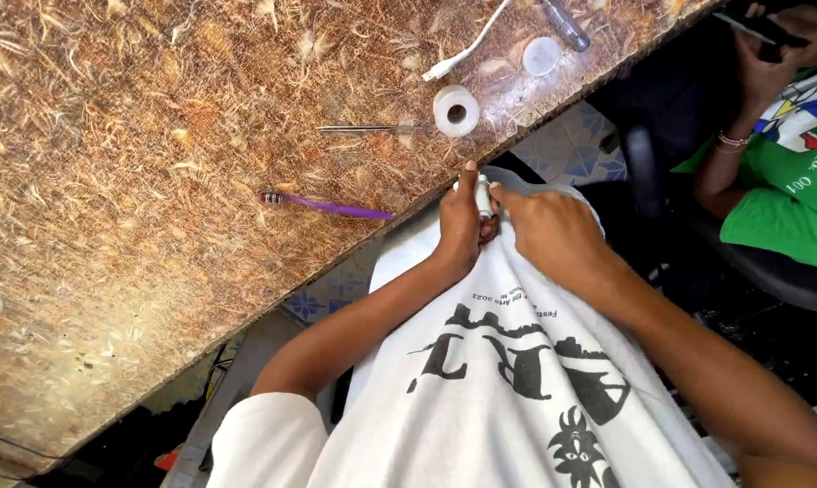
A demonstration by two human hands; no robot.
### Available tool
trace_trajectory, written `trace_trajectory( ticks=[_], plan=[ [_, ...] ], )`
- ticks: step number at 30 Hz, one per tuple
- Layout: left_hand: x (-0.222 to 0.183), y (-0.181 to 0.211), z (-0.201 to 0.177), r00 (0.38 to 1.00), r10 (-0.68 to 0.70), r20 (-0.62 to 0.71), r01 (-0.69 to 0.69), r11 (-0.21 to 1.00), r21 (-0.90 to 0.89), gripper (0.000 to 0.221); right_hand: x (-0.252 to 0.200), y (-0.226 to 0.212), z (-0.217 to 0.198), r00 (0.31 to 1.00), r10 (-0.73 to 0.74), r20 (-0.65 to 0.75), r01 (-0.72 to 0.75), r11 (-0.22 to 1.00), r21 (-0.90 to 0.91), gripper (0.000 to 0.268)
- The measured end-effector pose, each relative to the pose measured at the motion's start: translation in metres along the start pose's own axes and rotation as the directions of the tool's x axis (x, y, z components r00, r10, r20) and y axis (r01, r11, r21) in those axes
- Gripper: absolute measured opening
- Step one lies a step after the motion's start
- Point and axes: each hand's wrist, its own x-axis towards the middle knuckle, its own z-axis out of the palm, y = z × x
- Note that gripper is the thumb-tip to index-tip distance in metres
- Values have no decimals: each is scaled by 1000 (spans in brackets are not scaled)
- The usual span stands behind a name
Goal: The person is putting back together a disassembled phone charger, fitting the internal electronics into the white plastic shell.
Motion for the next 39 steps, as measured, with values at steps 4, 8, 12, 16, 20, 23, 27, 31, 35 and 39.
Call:
trace_trajectory(
  ticks=[4, 8, 12, 16, 20, 23, 27, 31, 35, 39],
  plan=[
    [0, 1, -2, 1000, 9, 20, -9, 1000, 4, 57, 6, -7, -40, 998, 4, 64, -15, 986, 168, 38],
    [-6, 6, -2, 999, 22, 34, -23, 999, 48, 63, 11, -9, -62, 986, -34, 163, -14, 960, 281, 37],
    [-4, 4, -4, 999, 27, 47, -29, 998, 54, 66, 23, 3, -66, 962, -19, 272, -53, 966, 254, 35],
    [1, -1, -6, 998, 20, 63, -25, 997, 72, 69, 34, 10, -67, 944, -23, 330, -78, 953, 292, 34],
    [0, -1, -9, 997, 22, 80, -23, 1000, 14, 61, 61, 47, -46, 902, -32, 431, -98, 956, 275, 34],
    [1, -1, -9, 995, 22, 101, -25, 999, 30, 63, 76, 60, -46, 871, -26, 491, -136, 947, 291, 33],
    [-10, 11, -8, 991, -49, 124, 37, 994, 100, 66, 89, 38, -84, 736, -31, 676, -244, 920, 307, 37],
    [-4, 9, -12, 990, -66, 128, 54, 994, 90, 64, 103, 49, -82, 689, -128, 713, -208, 908, 364, 40],
    [-1, 12, -12, 976, -62, 208, 54, 998, 44, 66, 79, 45, -74, 811, -113, 575, -103, 939, 329, 36],
    [5, 10, -13, 968, -20, 251, -5, 995, 100, 78, 5, 7, -62, 989, -55, 136, -15, 883, 468, 34]
  ],
)
